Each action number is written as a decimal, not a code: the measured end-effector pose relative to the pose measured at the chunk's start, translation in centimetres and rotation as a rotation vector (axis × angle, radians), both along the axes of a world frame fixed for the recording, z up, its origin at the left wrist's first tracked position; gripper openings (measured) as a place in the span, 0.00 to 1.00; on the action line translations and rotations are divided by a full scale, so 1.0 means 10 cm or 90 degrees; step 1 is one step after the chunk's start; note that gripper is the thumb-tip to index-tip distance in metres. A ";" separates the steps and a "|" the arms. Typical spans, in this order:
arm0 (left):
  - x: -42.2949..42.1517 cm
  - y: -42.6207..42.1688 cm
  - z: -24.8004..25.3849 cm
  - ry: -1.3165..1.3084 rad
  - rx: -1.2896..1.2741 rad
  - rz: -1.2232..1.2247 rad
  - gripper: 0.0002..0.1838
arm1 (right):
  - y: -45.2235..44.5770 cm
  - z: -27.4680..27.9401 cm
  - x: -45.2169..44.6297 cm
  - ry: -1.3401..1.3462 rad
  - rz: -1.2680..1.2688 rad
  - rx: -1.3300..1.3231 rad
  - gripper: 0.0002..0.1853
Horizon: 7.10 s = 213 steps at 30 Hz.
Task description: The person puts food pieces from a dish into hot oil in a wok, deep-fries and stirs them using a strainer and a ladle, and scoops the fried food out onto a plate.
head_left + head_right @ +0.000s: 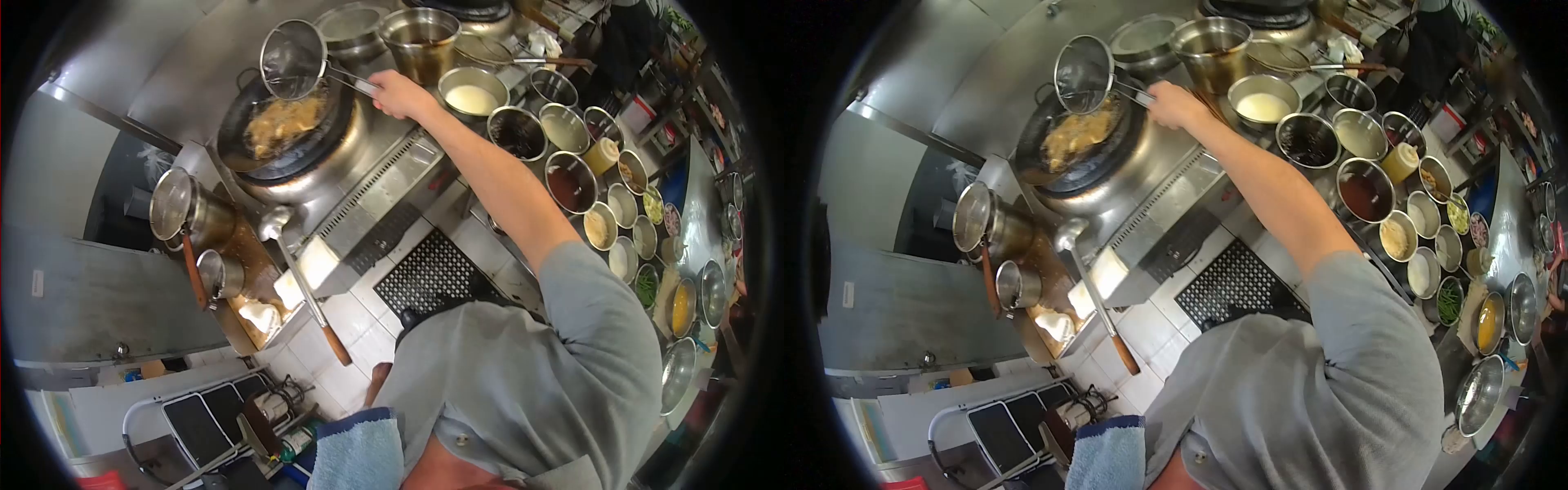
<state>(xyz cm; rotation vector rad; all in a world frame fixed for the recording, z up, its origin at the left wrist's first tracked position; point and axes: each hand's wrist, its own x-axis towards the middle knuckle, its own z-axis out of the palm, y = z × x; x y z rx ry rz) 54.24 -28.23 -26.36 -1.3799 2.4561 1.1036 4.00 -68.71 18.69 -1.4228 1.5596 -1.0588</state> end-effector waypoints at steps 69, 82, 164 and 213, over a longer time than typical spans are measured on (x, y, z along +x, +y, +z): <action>-1.80 0.01 0.99 -0.075 0.256 0.830 0.17 | -2.67 0.02 -1.51 -0.082 0.098 0.014 0.23; -0.88 1.68 0.58 0.038 0.471 0.916 0.14 | -2.72 0.11 -2.32 -0.378 0.138 -0.002 0.22; -2.03 2.49 0.85 -0.196 0.389 0.954 0.19 | 4.20 -3.15 2.64 0.489 1.267 -0.026 0.20; -3.21 1.70 0.99 -0.055 0.326 1.498 0.18 | 0.06 -3.88 0.11 0.050 0.256 0.711 0.19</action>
